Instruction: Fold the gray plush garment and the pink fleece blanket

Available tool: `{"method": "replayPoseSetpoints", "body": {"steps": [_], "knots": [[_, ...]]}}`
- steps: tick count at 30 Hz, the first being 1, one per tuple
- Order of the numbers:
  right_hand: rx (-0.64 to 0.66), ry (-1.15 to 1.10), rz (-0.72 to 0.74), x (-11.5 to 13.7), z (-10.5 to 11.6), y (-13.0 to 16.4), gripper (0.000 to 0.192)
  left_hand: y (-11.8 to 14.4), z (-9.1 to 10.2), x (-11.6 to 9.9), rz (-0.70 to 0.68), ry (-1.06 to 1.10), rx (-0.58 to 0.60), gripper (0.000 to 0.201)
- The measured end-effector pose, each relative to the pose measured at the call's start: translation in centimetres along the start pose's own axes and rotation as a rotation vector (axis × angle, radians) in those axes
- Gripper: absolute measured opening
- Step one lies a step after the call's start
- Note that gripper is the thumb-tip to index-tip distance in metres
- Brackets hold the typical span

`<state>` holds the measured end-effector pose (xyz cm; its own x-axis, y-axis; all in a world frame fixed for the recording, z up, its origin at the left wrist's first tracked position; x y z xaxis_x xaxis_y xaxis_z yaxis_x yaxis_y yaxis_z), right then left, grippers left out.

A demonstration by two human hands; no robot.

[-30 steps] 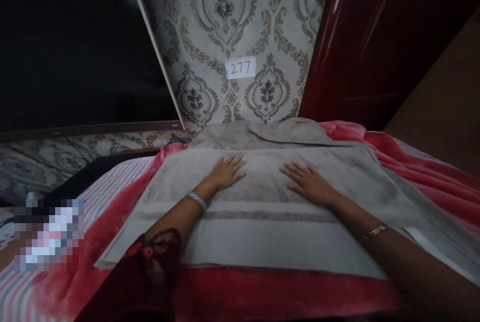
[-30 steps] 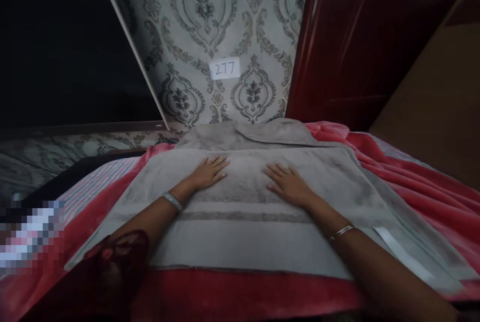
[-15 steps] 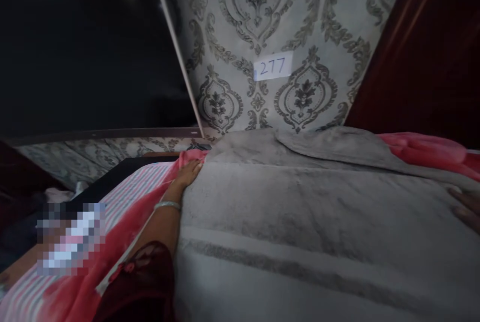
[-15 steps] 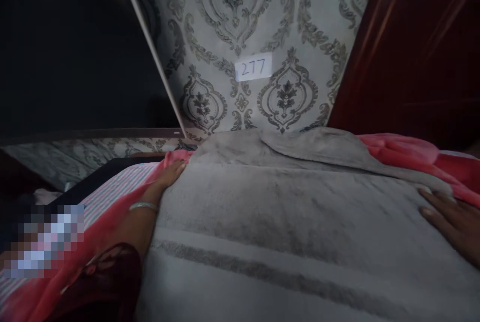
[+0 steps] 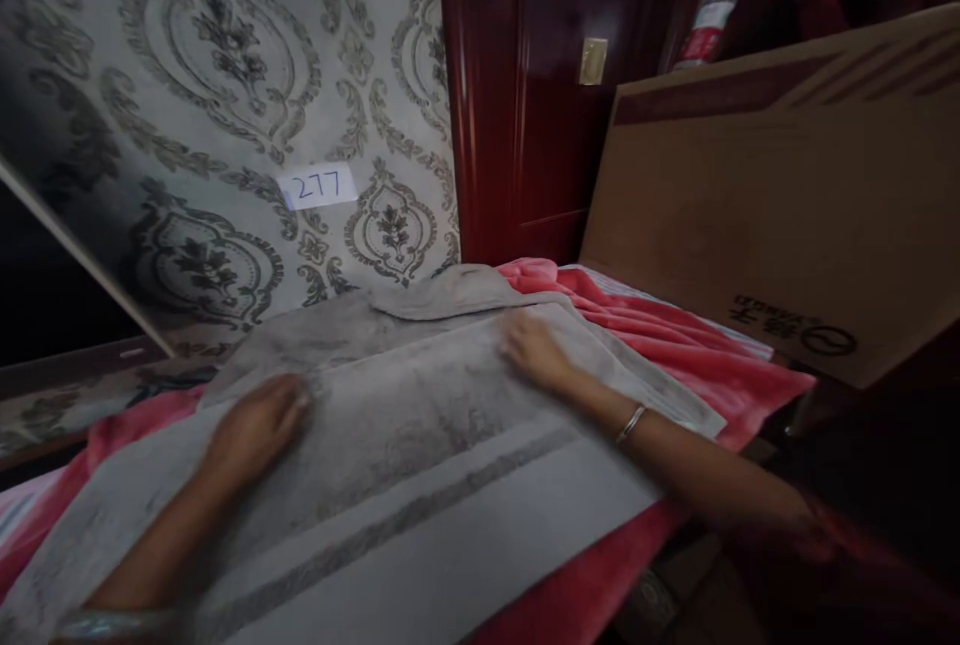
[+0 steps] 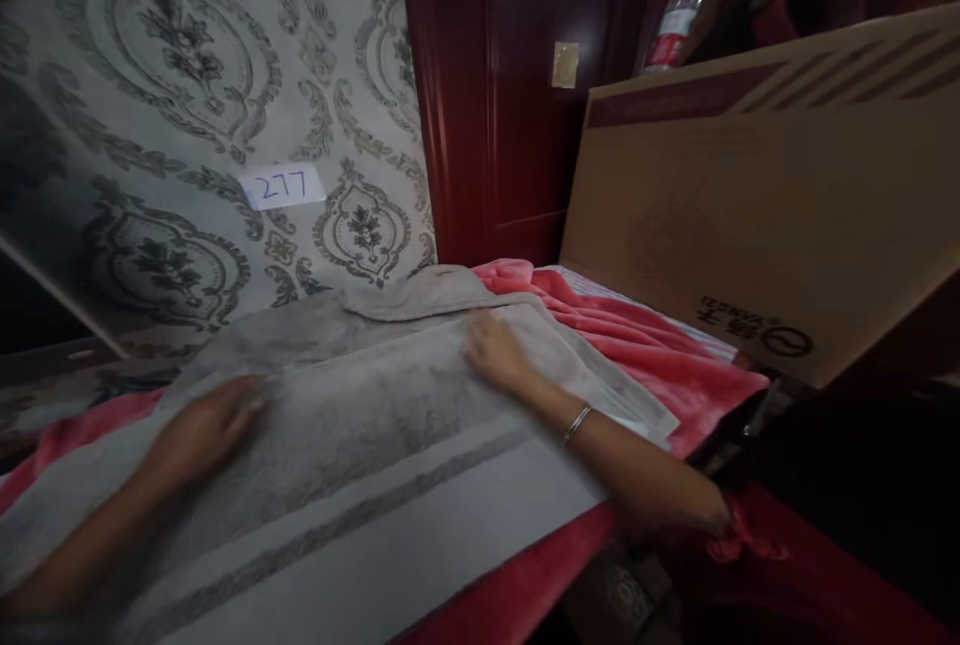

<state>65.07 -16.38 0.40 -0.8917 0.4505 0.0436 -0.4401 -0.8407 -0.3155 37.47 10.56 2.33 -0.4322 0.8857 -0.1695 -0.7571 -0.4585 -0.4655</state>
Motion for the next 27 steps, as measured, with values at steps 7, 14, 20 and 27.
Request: {"method": "replayPoseSetpoints", "body": {"steps": [7,14,20,27], "knots": [[0.201,-0.033,0.164,1.3,-2.9,-1.0,0.062,1.3,-5.4,-5.1,-0.170,-0.047,0.380,0.058],[0.144,-0.087,-0.142,-13.9,-3.9,-4.6,0.058,1.7,-6.7,-3.8,-0.213,-0.025,0.316,0.058],[0.098,-0.123,-0.158,-14.3,-3.9,-4.6,0.055,1.5,-6.9,-3.8,-0.209,-0.026,0.339,0.059],[0.122,-0.079,-0.245,-5.6,-2.2,-2.3,0.064,1.1,-6.3,-4.6,-0.186,-0.014,0.344,0.060]]}}
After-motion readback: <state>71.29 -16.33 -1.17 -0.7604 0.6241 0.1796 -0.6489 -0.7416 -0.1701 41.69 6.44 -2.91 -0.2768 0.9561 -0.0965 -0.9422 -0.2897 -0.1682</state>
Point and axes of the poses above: each hand's wrist, its own y-axis away from the middle knuckle, its own z-axis out of the back of the hand, x = y × z, the point moved 4 cm from there along -y, towards the middle knuckle, and after that the axes turned 5 degrees about y, right-handed, at the moved point
